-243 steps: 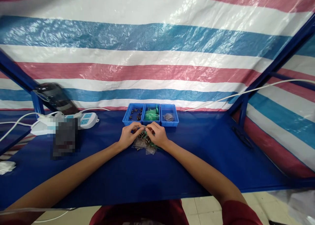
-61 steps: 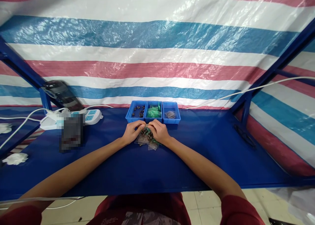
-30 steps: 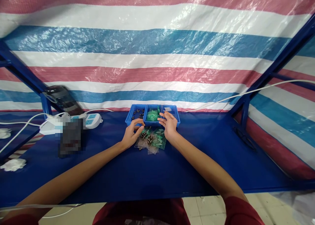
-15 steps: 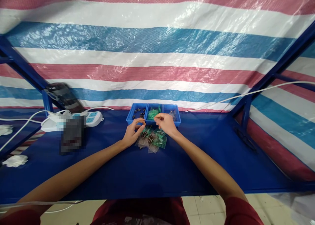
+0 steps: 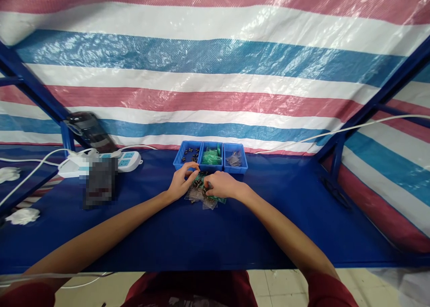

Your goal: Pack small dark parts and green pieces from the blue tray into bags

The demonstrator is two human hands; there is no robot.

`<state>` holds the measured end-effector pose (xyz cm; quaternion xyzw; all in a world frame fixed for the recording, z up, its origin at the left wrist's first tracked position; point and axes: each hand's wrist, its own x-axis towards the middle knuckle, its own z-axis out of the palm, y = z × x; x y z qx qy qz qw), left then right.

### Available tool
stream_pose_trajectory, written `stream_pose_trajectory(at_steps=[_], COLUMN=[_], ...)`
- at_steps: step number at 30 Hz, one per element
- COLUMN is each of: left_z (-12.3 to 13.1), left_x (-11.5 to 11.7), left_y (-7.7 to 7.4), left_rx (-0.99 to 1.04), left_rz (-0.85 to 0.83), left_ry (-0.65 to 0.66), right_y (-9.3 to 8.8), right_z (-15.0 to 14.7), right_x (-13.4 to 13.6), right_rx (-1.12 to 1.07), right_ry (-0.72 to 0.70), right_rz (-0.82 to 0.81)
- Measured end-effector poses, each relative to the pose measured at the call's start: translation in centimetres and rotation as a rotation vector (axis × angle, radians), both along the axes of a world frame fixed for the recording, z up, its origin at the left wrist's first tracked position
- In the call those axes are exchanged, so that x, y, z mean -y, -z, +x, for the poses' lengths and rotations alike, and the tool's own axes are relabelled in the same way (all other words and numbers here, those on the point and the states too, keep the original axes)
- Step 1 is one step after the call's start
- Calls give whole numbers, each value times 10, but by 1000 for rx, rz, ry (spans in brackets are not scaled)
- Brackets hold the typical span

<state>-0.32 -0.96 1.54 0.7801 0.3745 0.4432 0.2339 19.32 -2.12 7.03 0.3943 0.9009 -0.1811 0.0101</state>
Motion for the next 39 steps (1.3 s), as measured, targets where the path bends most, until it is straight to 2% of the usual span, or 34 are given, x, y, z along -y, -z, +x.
stream_pose_trajectory(at_steps=[8, 14, 25, 32, 39], left_z=[0, 1, 0, 0, 0], left_x=[0, 1, 1, 0, 0], left_y=[0, -1, -1, 0, -1], left_rx=[-7, -7, -2, -5, -5], left_rz=[1, -3, 3, 5, -1], left_ry=[-5, -14, -25, -25, -22], right_y=[3, 2, 0, -4, -2], right_z=[-6, -2, -2, 6, -1], right_x=[4, 1, 2, -3, 3], right_rx=[83, -11, 26, -69, 29], right_ry=[-11, -4, -68, -4, -52], right_rz=[60, 51, 20, 32, -4])
